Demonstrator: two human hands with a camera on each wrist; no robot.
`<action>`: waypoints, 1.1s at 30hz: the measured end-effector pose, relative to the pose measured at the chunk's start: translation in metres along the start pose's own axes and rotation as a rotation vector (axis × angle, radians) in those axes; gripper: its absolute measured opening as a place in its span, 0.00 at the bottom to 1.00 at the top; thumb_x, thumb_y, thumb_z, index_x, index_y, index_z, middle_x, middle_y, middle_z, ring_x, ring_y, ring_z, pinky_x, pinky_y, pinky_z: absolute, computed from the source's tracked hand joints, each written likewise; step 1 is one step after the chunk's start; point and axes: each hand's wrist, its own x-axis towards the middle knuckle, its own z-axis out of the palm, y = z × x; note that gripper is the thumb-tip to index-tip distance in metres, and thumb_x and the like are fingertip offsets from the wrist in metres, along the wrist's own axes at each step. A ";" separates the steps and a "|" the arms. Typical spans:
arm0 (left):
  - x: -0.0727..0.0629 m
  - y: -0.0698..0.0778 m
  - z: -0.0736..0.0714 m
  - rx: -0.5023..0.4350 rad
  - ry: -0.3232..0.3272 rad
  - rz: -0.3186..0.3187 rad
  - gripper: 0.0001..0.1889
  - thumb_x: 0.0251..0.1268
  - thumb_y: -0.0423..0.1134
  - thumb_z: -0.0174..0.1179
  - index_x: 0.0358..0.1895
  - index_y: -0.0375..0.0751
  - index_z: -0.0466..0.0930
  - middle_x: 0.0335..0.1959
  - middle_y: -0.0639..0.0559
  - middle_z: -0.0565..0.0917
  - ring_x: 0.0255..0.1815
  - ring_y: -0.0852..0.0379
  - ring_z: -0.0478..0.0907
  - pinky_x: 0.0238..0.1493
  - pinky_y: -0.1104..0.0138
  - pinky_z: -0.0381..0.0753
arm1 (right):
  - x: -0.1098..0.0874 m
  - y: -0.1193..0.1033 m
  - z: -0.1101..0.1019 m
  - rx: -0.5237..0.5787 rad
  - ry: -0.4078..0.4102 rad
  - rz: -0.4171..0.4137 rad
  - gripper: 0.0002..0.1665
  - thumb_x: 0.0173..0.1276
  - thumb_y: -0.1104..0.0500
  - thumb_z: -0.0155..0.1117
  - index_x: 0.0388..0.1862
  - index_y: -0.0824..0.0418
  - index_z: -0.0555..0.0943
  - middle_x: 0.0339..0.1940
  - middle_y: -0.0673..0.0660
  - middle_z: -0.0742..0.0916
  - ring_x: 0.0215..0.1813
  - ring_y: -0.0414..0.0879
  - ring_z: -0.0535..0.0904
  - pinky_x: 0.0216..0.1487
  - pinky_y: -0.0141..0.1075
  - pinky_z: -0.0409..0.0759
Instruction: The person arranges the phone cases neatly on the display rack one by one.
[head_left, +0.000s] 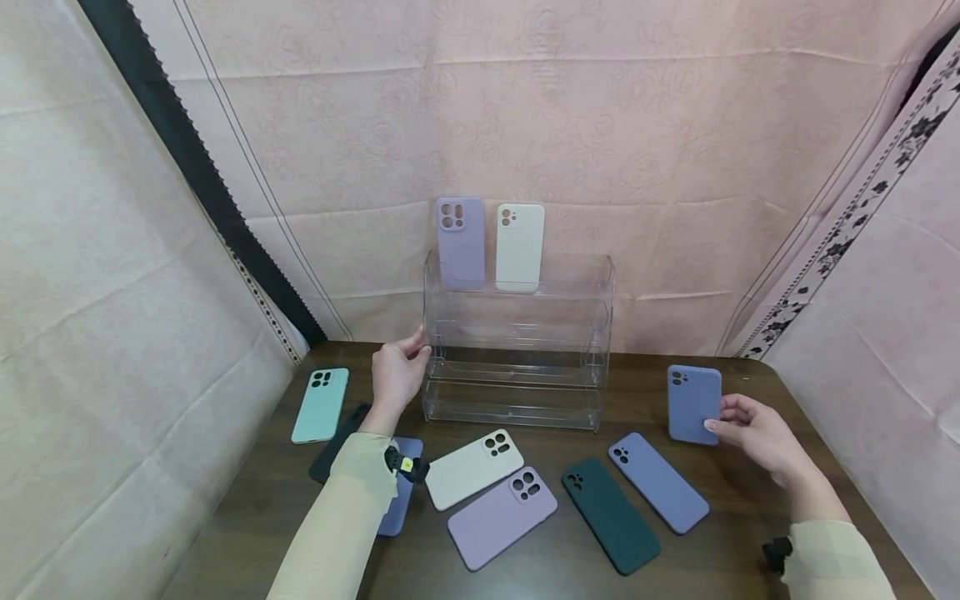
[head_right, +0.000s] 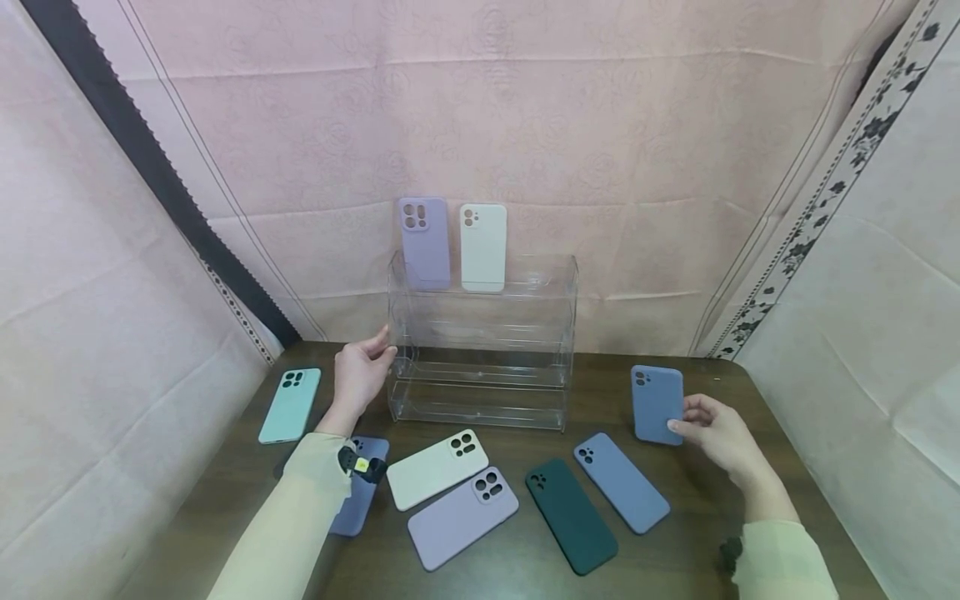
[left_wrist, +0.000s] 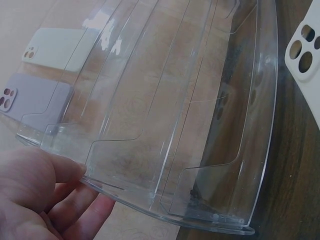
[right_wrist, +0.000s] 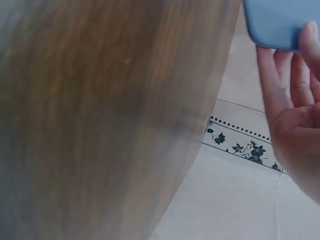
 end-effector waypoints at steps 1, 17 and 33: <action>0.000 0.000 0.000 0.000 0.000 0.000 0.21 0.67 0.37 0.67 0.63 0.56 0.80 0.54 0.49 0.86 0.51 0.51 0.85 0.46 0.56 0.86 | 0.001 -0.002 0.000 -0.002 0.016 -0.018 0.30 0.69 0.48 0.69 0.58 0.66 0.73 0.44 0.60 0.84 0.40 0.43 0.82 0.41 0.37 0.84; -0.002 0.001 -0.002 -0.014 -0.009 -0.009 0.21 0.68 0.37 0.66 0.63 0.54 0.80 0.56 0.50 0.85 0.53 0.49 0.85 0.48 0.55 0.85 | 0.032 -0.076 0.021 0.515 0.108 -0.290 0.16 0.76 0.62 0.59 0.60 0.65 0.76 0.44 0.48 0.85 0.48 0.34 0.83 0.50 0.30 0.82; -0.003 0.002 -0.004 -0.019 -0.022 -0.006 0.20 0.69 0.38 0.66 0.63 0.53 0.80 0.57 0.48 0.84 0.53 0.48 0.85 0.49 0.55 0.85 | 0.088 -0.198 0.039 0.720 0.250 -0.510 0.19 0.73 0.69 0.60 0.61 0.61 0.76 0.44 0.52 0.87 0.49 0.41 0.83 0.53 0.29 0.80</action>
